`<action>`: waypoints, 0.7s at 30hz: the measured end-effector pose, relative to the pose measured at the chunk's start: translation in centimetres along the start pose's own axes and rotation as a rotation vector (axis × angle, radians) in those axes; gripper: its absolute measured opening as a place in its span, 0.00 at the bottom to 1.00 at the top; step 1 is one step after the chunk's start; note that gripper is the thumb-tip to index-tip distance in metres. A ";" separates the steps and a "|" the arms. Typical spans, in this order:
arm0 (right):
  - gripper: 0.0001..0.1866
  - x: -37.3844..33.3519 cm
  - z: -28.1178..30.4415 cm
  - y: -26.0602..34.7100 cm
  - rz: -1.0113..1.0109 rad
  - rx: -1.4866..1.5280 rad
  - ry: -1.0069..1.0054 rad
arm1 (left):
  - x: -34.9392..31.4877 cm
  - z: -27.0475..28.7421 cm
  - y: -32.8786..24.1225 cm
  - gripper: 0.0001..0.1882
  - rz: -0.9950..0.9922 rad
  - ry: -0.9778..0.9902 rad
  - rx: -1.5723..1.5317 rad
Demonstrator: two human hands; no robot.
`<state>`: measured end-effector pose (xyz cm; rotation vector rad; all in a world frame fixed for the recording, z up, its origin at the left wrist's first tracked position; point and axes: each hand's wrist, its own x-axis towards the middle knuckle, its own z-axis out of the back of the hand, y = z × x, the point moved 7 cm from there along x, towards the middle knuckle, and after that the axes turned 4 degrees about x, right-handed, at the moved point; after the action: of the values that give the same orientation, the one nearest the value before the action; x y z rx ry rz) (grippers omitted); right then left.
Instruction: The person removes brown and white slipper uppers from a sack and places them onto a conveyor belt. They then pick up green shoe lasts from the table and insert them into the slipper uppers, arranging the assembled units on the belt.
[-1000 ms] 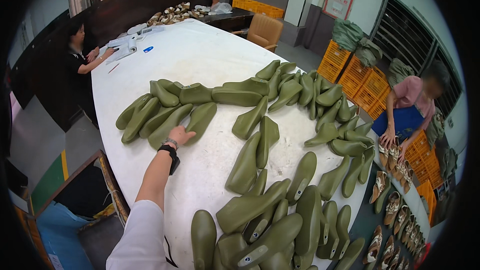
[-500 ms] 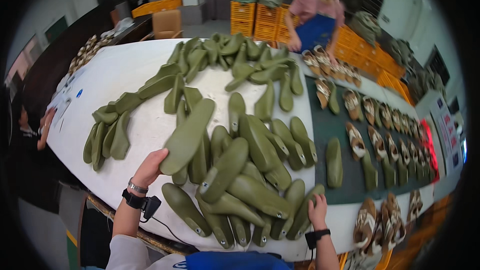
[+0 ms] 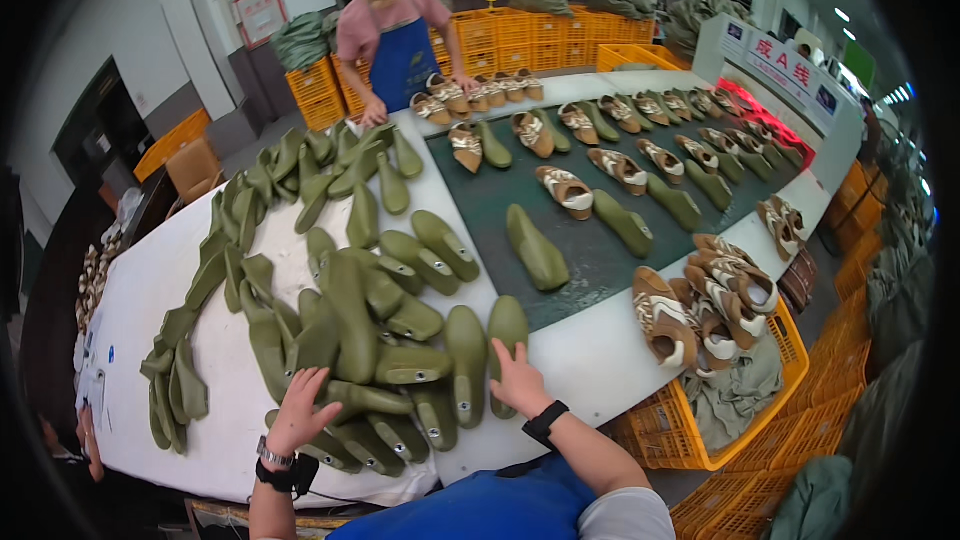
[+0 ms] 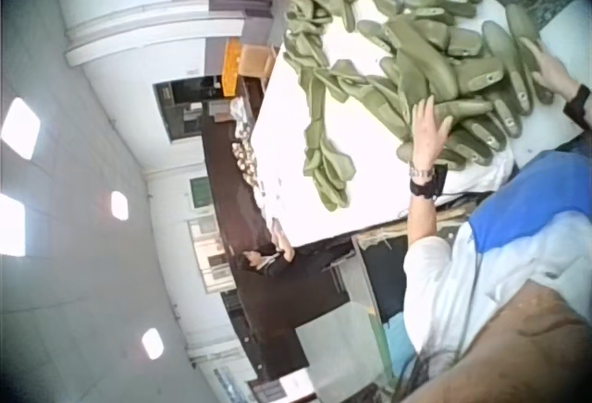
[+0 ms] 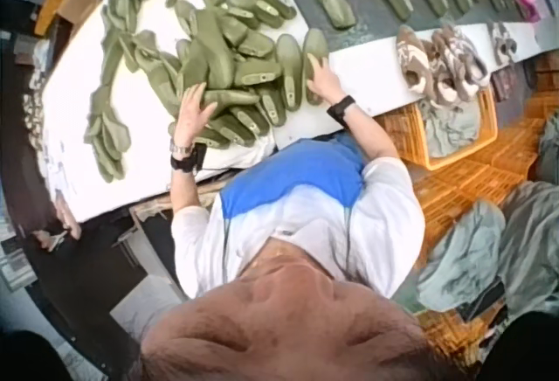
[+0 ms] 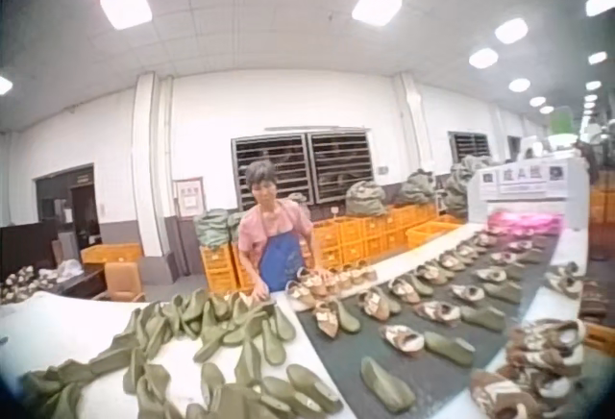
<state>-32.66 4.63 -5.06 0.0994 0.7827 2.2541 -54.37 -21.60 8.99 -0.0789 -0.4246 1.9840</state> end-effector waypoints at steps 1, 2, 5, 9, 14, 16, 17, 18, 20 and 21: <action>0.43 -0.3 0.6 -0.6 -0.022 -0.040 0.044 | -0.1 -0.4 -1.3 0.32 0.038 0.021 0.000; 0.43 -0.6 1.3 -1.2 -0.020 -0.097 0.074 | -0.2 -0.8 -3.1 0.31 0.025 0.023 -0.003; 0.42 -1.3 3.0 -3.7 -0.034 -0.123 0.204 | 0.3 -2.2 -9.7 0.30 -0.036 0.002 -0.143; 0.42 -0.8 3.8 -7.1 0.135 -0.078 0.401 | 2.6 -8.3 -19.7 0.28 -0.175 0.113 -0.220; 0.35 9.4 7.7 -9.7 0.345 0.106 0.237 | 6.9 -18.7 -26.5 0.31 -0.143 0.112 -0.287; 0.31 15.1 10.0 -12.1 0.171 0.157 0.057 | 8.8 -21.8 -26.8 0.32 -0.017 -0.043 -0.172; 0.31 17.5 10.6 -13.6 0.069 0.152 0.052 | 9.5 -22.9 -26.9 0.31 0.020 -0.131 -0.173; 0.33 19.2 10.5 -15.3 -0.034 0.165 0.058 | 10.2 -24.0 -26.7 0.31 0.076 -0.194 -0.169; 0.39 21.7 10.0 -18.1 -0.155 0.189 0.056 | 11.1 -25.6 -25.6 0.23 0.180 -0.277 -0.255; 0.43 22.4 9.3 -19.4 -0.210 0.172 0.079 | 11.1 -26.3 -25.3 0.17 0.237 -0.296 -0.274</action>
<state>-34.18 34.85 -11.95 0.0084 0.9815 2.0011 -31.07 4.69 -5.79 -0.0075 -0.9150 2.1659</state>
